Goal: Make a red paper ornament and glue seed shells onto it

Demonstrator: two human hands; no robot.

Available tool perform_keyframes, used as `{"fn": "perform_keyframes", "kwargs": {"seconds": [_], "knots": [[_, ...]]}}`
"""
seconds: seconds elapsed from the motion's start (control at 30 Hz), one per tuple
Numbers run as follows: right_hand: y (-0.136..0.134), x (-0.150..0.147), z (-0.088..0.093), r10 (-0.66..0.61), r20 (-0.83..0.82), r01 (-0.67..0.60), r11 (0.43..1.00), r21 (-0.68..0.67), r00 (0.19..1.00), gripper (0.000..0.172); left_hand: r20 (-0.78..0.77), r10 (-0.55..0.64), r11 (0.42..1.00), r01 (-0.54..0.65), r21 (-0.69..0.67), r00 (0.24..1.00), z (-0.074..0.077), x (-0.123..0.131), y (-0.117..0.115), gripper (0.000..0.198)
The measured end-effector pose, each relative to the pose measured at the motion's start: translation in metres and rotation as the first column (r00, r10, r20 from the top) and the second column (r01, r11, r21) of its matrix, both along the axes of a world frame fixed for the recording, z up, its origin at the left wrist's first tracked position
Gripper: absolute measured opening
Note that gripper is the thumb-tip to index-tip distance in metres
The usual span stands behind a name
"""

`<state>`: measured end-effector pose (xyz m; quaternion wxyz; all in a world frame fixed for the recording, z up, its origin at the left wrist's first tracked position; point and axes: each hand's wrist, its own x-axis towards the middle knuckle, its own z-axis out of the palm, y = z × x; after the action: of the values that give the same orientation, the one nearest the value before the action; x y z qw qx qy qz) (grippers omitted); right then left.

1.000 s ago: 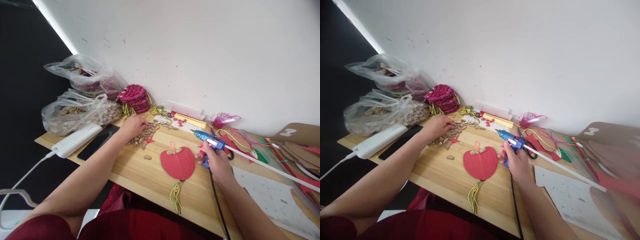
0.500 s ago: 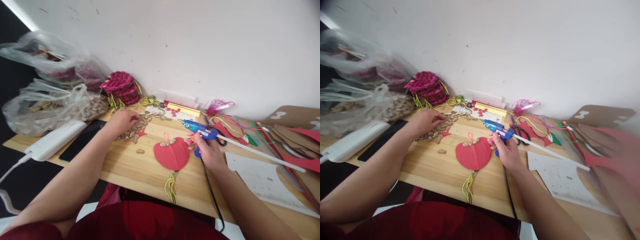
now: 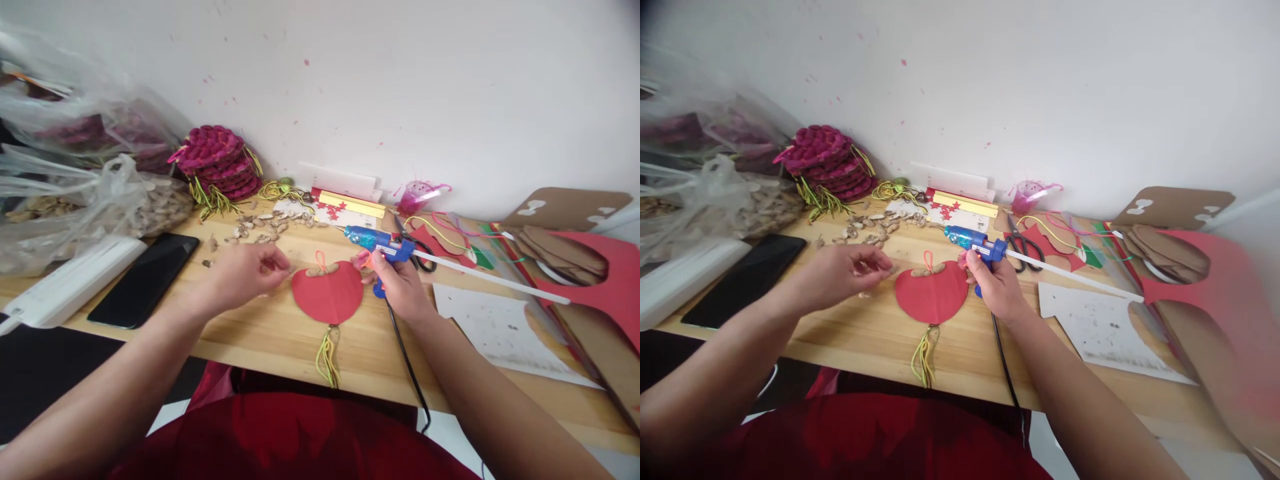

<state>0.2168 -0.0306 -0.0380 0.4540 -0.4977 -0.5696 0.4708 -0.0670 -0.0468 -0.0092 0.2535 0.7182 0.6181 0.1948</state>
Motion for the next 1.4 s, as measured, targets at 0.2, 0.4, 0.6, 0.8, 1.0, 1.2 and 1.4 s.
{"fn": "perform_keyframes", "kwargs": {"seconds": [0.2, 0.4, 0.6, 0.8, 1.0, 1.2, 1.4], "knots": [[0.001, 0.001, -0.004, -0.004, 0.005, 0.004, 1.000, 0.003, 1.000, 0.059, -0.076, -0.038, 0.997, 0.043, 0.065, 0.996, -0.010, 0.011, -0.011, 0.016], [0.000, 0.005, -0.007, -0.003, 0.065, 0.001, 0.999, 0.034, 0.998, 0.055, -0.070, -0.055, 0.988, 0.065, 0.141, 0.996, -0.011, 0.012, -0.012, 0.015], [0.001, 0.005, -0.009, -0.014, 0.057, 0.012, 0.999, 0.041, 0.998, 0.054, -0.116, -0.099, 0.964, 0.124, 0.235, 0.988, -0.014, 0.020, -0.013, 0.016], [0.001, 0.004, -0.007, -0.017, 0.065, 0.016, 1.000, 0.027, 0.998, 0.056, -0.217, -0.087, 0.948, 0.148, 0.283, 0.972, -0.014, 0.024, -0.013, 0.014], [0.001, 0.005, -0.008, -0.013, 0.073, 0.011, 0.999, 0.033, 0.997, 0.054, -0.301, -0.045, 0.969, 0.115, 0.220, 0.953, -0.011, 0.029, -0.009, 0.021], [0.002, 0.006, -0.008, -0.011, 0.085, 0.009, 1.000, 0.025, 0.996, 0.055, -0.342, -0.062, 0.970, 0.138, 0.202, 0.938, -0.011, 0.031, -0.002, 0.024], [0.002, 0.006, -0.010, -0.005, 0.080, 0.003, 1.000, 0.027, 0.997, 0.053, -0.310, -0.069, 0.974, 0.131, 0.185, 0.948, -0.013, 0.029, 0.001, 0.026]]}}
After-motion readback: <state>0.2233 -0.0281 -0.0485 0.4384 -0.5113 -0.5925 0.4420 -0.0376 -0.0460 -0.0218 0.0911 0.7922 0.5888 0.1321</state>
